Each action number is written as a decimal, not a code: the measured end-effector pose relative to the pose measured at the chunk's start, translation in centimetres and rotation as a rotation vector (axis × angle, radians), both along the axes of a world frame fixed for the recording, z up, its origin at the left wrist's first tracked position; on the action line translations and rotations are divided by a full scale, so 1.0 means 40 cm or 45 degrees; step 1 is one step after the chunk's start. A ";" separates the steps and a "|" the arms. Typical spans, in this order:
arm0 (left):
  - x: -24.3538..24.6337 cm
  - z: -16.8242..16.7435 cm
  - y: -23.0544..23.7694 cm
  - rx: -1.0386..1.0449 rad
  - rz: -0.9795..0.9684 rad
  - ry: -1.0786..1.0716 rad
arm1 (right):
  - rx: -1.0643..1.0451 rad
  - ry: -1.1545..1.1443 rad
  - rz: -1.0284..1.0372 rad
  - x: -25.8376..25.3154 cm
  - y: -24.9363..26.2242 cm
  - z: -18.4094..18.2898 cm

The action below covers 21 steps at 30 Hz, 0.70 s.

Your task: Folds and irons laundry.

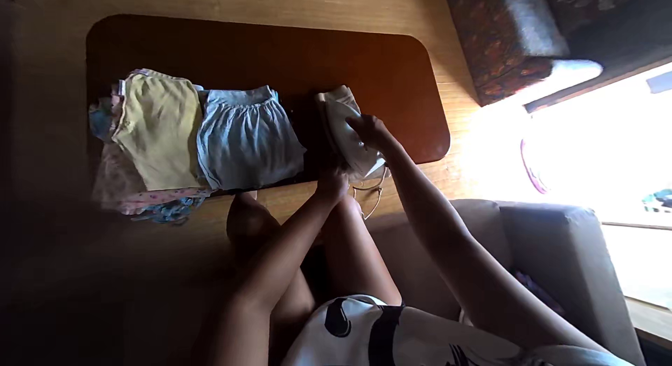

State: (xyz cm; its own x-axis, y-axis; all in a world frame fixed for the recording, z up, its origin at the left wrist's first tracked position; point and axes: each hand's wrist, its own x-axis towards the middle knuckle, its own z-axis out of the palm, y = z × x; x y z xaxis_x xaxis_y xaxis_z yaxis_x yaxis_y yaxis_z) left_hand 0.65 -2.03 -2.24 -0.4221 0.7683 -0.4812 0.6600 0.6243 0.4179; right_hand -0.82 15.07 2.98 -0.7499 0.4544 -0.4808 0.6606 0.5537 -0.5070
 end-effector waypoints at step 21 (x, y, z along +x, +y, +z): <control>0.013 0.027 0.024 -0.102 0.021 -0.099 | 0.056 -0.104 -0.161 0.146 -0.051 0.008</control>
State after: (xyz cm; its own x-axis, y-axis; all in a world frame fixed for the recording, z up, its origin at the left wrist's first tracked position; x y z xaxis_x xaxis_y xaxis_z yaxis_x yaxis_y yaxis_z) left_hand 1.19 -1.08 -1.17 -0.3933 0.7195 -0.5724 0.6169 0.6681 0.4160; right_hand 5.01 13.01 3.30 -0.6444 0.5650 -0.5153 0.7647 0.4838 -0.4258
